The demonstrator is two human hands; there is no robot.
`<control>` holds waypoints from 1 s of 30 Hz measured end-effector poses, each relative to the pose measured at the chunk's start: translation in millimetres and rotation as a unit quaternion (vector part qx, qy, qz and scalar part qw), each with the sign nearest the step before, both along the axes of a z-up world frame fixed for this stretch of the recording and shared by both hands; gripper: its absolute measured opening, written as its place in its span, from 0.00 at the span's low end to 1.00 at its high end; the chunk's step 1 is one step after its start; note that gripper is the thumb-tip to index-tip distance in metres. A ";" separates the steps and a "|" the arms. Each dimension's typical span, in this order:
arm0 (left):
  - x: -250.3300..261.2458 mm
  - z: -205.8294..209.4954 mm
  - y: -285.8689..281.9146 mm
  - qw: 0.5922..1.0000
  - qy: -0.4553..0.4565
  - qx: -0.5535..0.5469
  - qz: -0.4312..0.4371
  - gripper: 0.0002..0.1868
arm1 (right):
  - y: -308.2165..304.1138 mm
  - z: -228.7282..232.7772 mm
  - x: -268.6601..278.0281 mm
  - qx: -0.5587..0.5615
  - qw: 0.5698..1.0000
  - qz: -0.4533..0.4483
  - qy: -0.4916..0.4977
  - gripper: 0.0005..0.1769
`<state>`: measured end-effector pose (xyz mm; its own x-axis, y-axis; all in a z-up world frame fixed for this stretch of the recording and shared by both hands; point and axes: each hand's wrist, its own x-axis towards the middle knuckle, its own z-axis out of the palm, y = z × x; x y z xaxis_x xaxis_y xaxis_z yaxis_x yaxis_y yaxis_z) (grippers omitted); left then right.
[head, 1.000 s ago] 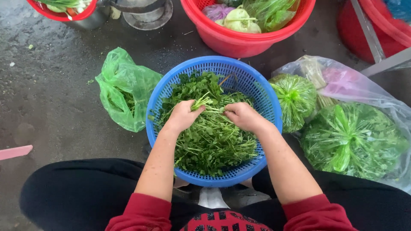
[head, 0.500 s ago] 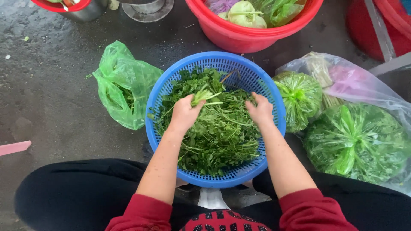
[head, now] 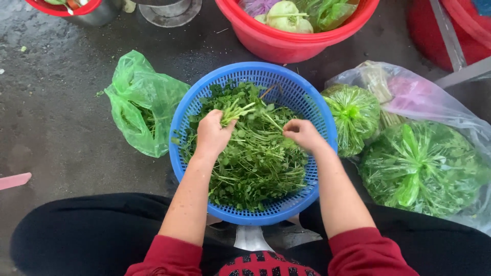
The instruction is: Sorting and cleaning green herbs by hand, transferring them from a plastic bag to a blue basket.
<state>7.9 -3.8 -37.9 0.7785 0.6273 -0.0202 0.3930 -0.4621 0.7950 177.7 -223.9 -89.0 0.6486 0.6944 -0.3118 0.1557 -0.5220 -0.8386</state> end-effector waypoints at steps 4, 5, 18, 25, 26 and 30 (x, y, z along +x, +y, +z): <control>6.1 19.4 -20.5 0.997 -0.062 0.019 -0.047 0.09 | 14.2 50.7 -0.9 0.080 0.991 0.032 0.102 0.09; 5.0 39.4 -28.3 0.996 -0.060 -0.006 -0.069 0.10 | 18.7 57.4 -4.1 0.080 0.989 0.057 0.108 0.07; -1.8 8.8 -18.5 0.976 0.113 0.132 -0.134 0.07 | 33.4 104.2 -32.5 -0.061 0.993 0.091 -0.036 0.10; 6.1 4.4 -19.2 0.984 0.080 0.113 -0.114 0.06 | 32.0 15.6 -6.2 -0.014 0.989 -0.088 -0.116 0.09; 4.1 1.3 -13.5 0.988 0.073 0.107 -0.085 0.06 | 26.7 17.1 -3.0 0.025 0.982 -0.180 -0.057 0.09; -4.7 21.4 5.9 0.998 0.055 0.039 0.005 0.12 | -1.3 -26.7 24.9 -0.113 0.944 -0.124 -0.285 0.28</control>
<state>3.2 2.1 -16.5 0.7678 0.6381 -0.0565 0.4808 -0.5158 0.7091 202.5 -225.2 -115.7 0.8898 0.4561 0.0155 0.3973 -0.7575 -0.5179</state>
